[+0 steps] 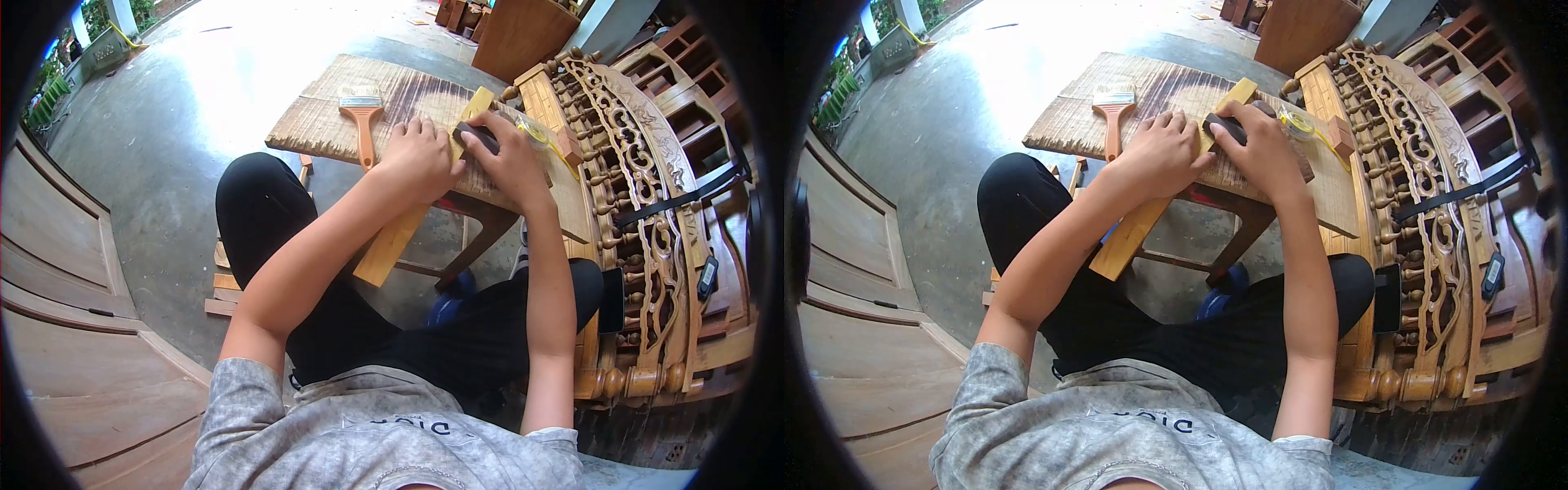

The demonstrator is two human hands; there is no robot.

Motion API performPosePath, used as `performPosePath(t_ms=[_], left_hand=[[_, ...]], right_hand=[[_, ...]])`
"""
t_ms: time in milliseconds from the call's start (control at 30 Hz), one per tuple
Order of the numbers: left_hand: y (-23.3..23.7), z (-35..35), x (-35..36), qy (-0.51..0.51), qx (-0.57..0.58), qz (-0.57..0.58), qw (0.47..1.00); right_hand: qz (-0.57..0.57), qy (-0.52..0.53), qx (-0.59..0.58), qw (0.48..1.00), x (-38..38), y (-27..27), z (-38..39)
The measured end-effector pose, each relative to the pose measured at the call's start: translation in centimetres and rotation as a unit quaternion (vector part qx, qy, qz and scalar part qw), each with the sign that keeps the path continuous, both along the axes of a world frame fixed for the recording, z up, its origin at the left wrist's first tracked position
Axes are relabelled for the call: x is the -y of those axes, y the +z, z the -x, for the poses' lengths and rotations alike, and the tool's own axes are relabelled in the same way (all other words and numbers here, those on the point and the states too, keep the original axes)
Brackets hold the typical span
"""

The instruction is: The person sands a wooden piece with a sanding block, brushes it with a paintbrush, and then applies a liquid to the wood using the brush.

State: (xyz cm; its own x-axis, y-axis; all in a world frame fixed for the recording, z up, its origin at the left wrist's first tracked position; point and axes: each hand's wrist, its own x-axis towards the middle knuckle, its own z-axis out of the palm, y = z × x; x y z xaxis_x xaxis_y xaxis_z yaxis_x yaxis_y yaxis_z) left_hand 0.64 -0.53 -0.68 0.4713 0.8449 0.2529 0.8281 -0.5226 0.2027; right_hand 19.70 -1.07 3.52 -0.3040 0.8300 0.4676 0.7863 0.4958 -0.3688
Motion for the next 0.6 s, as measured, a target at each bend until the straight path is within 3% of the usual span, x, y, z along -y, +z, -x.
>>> performPosePath(t_ms=[600], left_hand=[[-0.3, -0.2, 0.0, 0.008, 0.018, -0.012, 1.0]], right_hand=[[-0.004, -0.003, 0.009, 1.0, -0.2, 0.0, 0.9]])
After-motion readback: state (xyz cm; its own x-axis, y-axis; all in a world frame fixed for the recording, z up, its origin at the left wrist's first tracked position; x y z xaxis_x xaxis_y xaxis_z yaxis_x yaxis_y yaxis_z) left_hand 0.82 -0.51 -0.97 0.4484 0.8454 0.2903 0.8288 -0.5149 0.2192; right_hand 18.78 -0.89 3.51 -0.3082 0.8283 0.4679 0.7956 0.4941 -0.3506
